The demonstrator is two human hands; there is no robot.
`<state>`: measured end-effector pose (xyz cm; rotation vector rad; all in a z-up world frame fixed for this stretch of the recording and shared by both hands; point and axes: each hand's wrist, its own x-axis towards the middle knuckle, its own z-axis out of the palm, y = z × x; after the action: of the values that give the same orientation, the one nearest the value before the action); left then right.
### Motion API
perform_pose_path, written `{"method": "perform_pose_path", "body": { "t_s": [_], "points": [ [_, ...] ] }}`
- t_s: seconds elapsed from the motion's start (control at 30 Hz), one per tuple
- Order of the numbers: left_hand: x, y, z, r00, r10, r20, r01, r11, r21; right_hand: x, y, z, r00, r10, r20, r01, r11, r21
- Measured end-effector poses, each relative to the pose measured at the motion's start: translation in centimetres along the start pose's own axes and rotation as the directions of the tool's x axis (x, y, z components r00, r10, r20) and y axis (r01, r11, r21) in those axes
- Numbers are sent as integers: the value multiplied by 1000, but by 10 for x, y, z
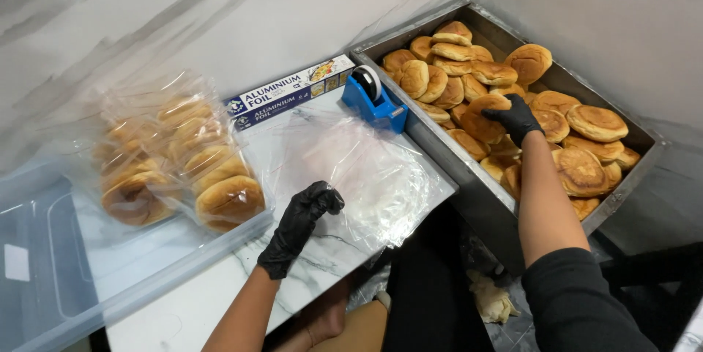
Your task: Packing individual bread buns into plastic bags from a large metal tray at a bakery packaging station.
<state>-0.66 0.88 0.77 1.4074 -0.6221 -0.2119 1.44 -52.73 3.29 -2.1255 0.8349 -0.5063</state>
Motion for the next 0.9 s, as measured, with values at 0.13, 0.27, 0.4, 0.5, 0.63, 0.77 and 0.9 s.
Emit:
{"method": "perform_pose_path", "body": {
  "t_s": [0.13, 0.27, 0.4, 0.5, 0.63, 0.77, 0.9],
  "points": [
    [-2, 23, 0, 993, -116, -4, 115, 989, -94, -16, -15, 0, 999, -32, 35, 33, 999, -22],
    [-3, 11, -16, 984, -160, 78, 176, 942, -285, -19, -14, -2, 995, -57, 85, 61, 997, -44],
    [-5, 47, -17, 984, -30, 174, 57, 986, -157, -43, -64, -14, 988, 27, 150, 29, 934, -356],
    [-6, 48, -19, 978, -9, 208, 26, 996, -81, -26, -49, 8, 914, -290, -285, 234, 948, -214],
    [-2, 32, -16, 980, 5, 201, 15, 995, -95, -28, -77, 41, 853, -341, -394, 518, 645, 562],
    [5, -15, -18, 988, 21, 152, 1, 989, -146, -46, -103, 83, 873, -384, -302, 488, 667, 562],
    [1, -4, -11, 996, -66, 59, 73, 990, -117, -67, -128, 137, 969, -246, -5, 175, 675, 717]
  ]
}}
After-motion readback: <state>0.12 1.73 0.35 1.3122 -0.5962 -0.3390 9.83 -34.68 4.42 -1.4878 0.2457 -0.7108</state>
